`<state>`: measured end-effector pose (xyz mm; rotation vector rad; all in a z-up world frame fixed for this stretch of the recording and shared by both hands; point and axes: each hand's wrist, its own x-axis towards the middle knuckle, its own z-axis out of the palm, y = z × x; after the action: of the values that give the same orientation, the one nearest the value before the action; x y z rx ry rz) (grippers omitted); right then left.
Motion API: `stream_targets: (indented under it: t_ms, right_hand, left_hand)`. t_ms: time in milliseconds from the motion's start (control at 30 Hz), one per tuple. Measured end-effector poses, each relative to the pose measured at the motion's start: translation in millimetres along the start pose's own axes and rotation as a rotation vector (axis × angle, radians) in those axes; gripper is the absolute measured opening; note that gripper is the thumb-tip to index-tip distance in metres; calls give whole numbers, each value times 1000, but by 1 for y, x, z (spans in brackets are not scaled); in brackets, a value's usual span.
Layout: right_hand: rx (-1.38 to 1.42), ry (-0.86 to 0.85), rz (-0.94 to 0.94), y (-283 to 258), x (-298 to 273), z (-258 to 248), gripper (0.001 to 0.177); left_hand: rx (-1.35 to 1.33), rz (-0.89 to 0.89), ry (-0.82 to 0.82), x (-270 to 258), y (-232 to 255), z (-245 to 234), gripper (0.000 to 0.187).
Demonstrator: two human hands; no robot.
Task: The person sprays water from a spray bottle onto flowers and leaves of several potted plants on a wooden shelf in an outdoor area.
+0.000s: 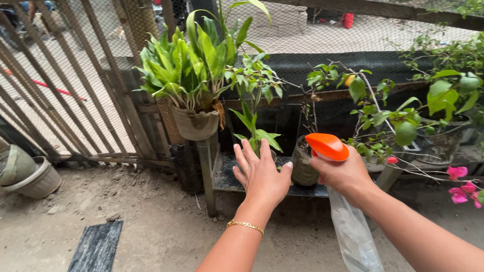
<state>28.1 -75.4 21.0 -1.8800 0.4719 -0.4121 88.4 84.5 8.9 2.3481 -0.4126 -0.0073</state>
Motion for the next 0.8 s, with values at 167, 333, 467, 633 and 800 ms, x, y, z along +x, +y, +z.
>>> stream_targets:
  t_ms: [167, 333, 467, 633, 800]
  right_hand:
    - [-40, 49, 33, -5, 2, 10, 20]
    - [-120, 55, 32, -3, 2, 12, 23]
    - [-46, 32, 10, -2, 2, 11, 31]
    - [113, 42, 73, -6, -3, 18, 40]
    - [159, 54, 67, -17, -12, 25, 44]
  left_hand:
    - [-1, -13, 21, 0, -6, -7, 89]
    - [2, 8, 26, -3, -9, -4, 90]
    - [-18, 48, -39, -8, -1, 6, 97]
    - [-72, 156, -219, -14, 18, 16, 98]
    - [-329, 207, -310, -20, 31, 12, 90]
